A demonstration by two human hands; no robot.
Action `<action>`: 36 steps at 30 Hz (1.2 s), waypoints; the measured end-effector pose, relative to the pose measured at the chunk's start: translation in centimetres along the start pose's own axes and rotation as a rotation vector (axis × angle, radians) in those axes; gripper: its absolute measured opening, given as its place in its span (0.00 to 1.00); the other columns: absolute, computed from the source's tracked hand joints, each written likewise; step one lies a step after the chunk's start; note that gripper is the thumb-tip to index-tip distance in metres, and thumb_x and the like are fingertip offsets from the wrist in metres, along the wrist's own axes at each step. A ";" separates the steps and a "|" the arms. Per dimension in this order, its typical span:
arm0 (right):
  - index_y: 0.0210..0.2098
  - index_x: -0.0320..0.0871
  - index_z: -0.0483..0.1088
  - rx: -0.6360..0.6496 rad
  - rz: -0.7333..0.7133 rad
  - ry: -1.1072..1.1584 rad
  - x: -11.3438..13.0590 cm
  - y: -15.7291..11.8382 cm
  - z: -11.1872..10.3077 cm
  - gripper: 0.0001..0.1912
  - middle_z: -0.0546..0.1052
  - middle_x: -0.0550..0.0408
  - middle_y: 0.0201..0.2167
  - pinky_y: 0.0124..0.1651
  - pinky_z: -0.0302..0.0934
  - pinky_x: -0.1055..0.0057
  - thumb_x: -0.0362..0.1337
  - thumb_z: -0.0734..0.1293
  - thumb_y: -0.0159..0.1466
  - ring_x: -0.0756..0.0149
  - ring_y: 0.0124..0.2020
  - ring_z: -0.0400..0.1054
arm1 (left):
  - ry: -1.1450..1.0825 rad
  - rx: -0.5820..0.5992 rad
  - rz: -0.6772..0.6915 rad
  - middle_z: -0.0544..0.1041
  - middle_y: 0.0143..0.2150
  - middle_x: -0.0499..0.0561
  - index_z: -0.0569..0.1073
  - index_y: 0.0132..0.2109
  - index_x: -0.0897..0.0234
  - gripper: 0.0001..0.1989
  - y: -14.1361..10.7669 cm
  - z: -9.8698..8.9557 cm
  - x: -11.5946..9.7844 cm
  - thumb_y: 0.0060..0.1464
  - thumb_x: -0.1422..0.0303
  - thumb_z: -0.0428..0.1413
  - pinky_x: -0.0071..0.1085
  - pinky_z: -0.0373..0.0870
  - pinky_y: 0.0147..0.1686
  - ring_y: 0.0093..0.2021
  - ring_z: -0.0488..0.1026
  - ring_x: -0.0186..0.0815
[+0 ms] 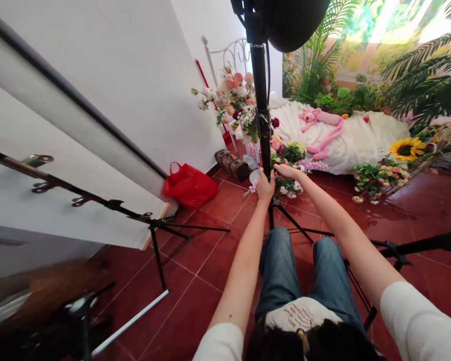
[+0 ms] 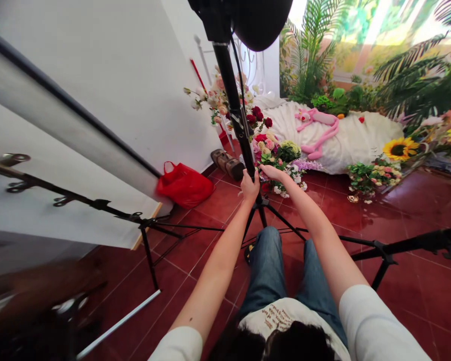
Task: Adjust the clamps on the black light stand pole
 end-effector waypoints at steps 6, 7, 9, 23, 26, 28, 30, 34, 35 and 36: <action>0.32 0.44 0.60 0.107 0.159 0.463 -1.7 -2.7 0.7 0.11 0.64 0.65 0.20 0.25 0.53 0.79 0.38 0.58 0.71 0.76 0.17 0.51 | 0.041 0.000 0.010 0.78 0.46 0.66 0.66 0.53 0.68 0.27 0.0 0.0 0.1 0.65 0.48 0.44 0.37 0.69 0.46 0.48 0.77 0.48; 0.33 0.45 0.60 0.116 0.165 0.510 -1.9 -3.0 0.8 0.09 0.63 0.67 0.20 0.25 0.54 0.80 0.38 0.60 0.70 0.76 0.17 0.52 | 0.039 -0.003 0.011 0.78 0.46 0.66 0.66 0.52 0.68 0.27 0.1 0.0 0.1 0.65 0.48 0.44 0.37 0.69 0.46 0.48 0.77 0.48; 0.36 0.46 0.60 0.135 0.131 0.585 -2.0 -3.3 0.9 0.06 0.61 0.68 0.21 0.28 0.57 0.81 0.38 0.63 0.67 0.76 0.19 0.54 | 0.028 -0.005 0.008 0.78 0.46 0.65 0.67 0.52 0.67 0.26 0.1 0.0 0.1 0.65 0.48 0.44 0.37 0.69 0.46 0.48 0.77 0.47; 0.68 0.46 0.43 -0.390 -0.868 -0.154 12.8 -2.7 -2.9 0.47 0.54 0.43 0.68 0.64 0.61 0.55 0.46 0.71 0.58 0.55 0.65 0.58 | -0.003 -0.032 0.006 0.78 0.46 0.65 0.67 0.53 0.67 0.28 0.1 0.2 0.5 0.63 0.46 0.46 0.38 0.70 0.49 0.50 0.77 0.48; 0.71 0.45 0.38 -0.309 -1.001 -0.435 16.4 -3.6 -2.1 0.47 0.49 0.42 0.70 0.68 0.56 0.50 0.48 0.68 0.62 0.48 0.71 0.48 | 0.005 -0.027 0.000 0.78 0.46 0.65 0.67 0.53 0.67 0.27 0.1 0.3 0.5 0.64 0.47 0.45 0.37 0.70 0.49 0.50 0.78 0.48; 0.71 0.45 0.39 -0.291 -1.013 -0.514 17.2 -4.0 -1.4 0.42 0.48 0.44 0.71 0.67 0.58 0.51 0.45 0.64 0.66 0.47 0.71 0.49 | 0.002 -0.014 -0.005 0.78 0.46 0.64 0.67 0.52 0.67 0.26 0.0 0.2 0.3 0.64 0.47 0.45 0.37 0.69 0.48 0.49 0.78 0.47; 0.70 0.45 0.42 -0.321 -0.971 -0.525 17.3 -4.3 -0.6 0.36 0.48 0.44 0.70 0.64 0.63 0.52 0.40 0.62 0.67 0.49 0.68 0.55 | -0.017 -0.009 -0.016 0.78 0.45 0.63 0.67 0.52 0.66 0.26 0.0 0.0 0.1 0.64 0.47 0.46 0.36 0.69 0.48 0.49 0.78 0.47; 0.66 0.46 0.49 -0.497 -0.803 -0.492 16.7 -4.3 1.2 0.30 0.51 0.42 0.65 0.52 0.71 0.54 0.30 0.57 0.66 0.53 0.54 0.68 | -0.047 -0.022 -0.061 0.79 0.45 0.62 0.67 0.51 0.65 0.27 -0.1 -0.3 -0.2 0.60 0.46 0.51 0.35 0.70 0.46 0.48 0.78 0.47; 0.65 0.47 0.50 -0.537 -0.777 -0.484 16.6 -4.3 1.5 0.30 0.52 0.42 0.64 0.51 0.71 0.54 0.28 0.56 0.65 0.53 0.53 0.68 | -0.052 -0.024 -0.067 0.79 0.45 0.62 0.67 0.51 0.65 0.27 -0.1 -0.3 -0.2 0.59 0.46 0.53 0.35 0.70 0.45 0.48 0.78 0.47; 0.65 0.48 0.50 -0.558 -0.767 -0.480 16.5 -4.2 1.6 0.30 0.52 0.42 0.63 0.50 0.71 0.54 0.27 0.56 0.64 0.53 0.52 0.68 | -0.057 -0.027 -0.071 0.79 0.45 0.61 0.67 0.51 0.64 0.27 -0.1 -0.3 -0.2 0.58 0.45 0.54 0.35 0.70 0.45 0.48 0.78 0.46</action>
Point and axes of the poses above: each hand's wrist, its own y-axis towards the middle knuckle, its own z-axis out of the palm, x = y × z, the point moved 4 cm from there along y, towards the middle knuckle
